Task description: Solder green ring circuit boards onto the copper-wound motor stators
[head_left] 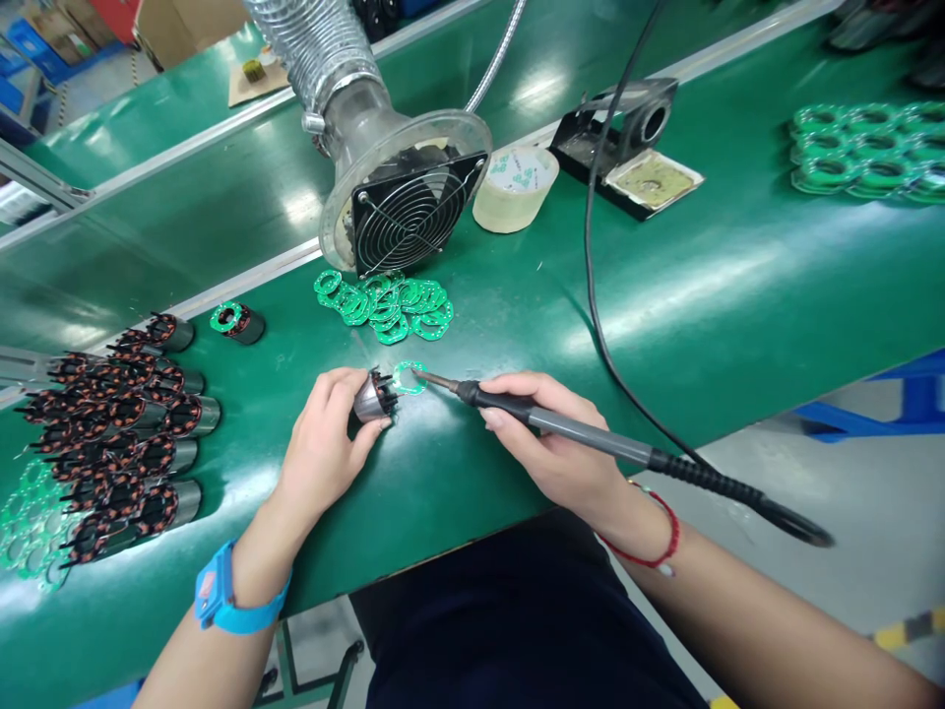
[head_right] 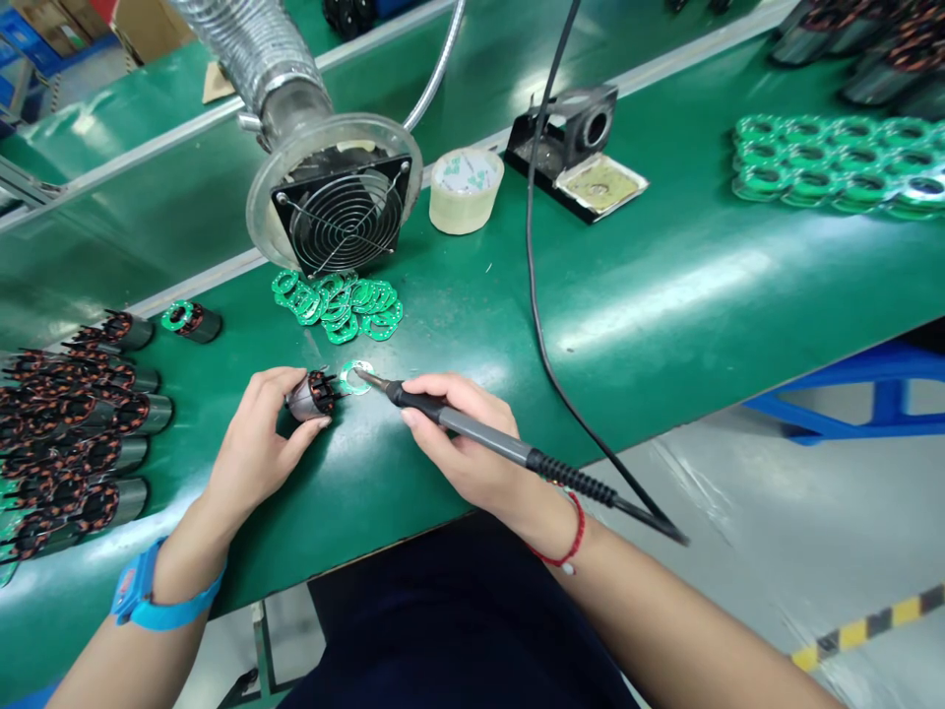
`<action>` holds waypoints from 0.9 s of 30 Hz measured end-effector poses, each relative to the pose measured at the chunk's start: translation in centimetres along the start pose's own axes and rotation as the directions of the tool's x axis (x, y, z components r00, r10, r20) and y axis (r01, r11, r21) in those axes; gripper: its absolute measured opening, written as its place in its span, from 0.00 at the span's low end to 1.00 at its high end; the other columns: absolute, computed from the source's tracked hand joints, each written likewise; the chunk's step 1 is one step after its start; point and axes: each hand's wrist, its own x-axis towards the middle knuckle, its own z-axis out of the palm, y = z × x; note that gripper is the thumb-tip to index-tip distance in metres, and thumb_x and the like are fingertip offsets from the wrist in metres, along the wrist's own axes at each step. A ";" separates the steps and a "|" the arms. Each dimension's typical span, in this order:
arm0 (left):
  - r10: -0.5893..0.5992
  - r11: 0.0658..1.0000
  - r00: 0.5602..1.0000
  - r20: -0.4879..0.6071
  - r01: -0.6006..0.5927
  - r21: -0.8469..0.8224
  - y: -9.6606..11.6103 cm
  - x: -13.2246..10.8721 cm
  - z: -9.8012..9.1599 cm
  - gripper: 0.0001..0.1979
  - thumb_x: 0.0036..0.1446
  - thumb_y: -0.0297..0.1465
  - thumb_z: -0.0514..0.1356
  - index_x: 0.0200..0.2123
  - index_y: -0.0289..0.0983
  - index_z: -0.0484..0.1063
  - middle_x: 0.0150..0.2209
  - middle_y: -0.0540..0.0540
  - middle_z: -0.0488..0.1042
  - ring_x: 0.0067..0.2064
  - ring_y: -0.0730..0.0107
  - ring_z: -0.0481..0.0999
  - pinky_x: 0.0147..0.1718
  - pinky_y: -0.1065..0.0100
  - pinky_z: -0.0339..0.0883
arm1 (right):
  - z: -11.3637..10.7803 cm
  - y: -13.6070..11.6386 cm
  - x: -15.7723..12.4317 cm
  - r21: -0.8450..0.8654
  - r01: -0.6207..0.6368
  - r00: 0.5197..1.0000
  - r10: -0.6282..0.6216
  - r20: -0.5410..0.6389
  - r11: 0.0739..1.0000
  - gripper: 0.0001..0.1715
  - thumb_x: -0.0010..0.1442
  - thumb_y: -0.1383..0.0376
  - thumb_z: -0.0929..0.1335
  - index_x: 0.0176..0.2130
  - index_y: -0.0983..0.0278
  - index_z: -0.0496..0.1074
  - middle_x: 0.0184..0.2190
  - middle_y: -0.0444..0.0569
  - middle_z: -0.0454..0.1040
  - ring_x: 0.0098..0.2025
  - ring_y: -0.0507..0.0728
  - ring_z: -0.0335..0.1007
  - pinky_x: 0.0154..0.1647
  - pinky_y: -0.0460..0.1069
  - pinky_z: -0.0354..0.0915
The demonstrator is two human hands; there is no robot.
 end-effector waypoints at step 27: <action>-0.117 0.850 0.972 0.202 0.204 -0.485 1.1 -0.7 -0.4 0.23 0.57 0.35 0.60 0.55 0.40 0.62 0.48 0.42 0.69 0.47 0.62 0.72 0.47 0.60 0.68 | 4.0 -3.0 1.6 0.402 -0.129 0.991 0.129 0.029 0.906 0.18 0.63 0.62 0.65 0.52 0.59 0.60 0.38 0.47 0.77 0.40 0.54 0.76 0.44 0.52 0.71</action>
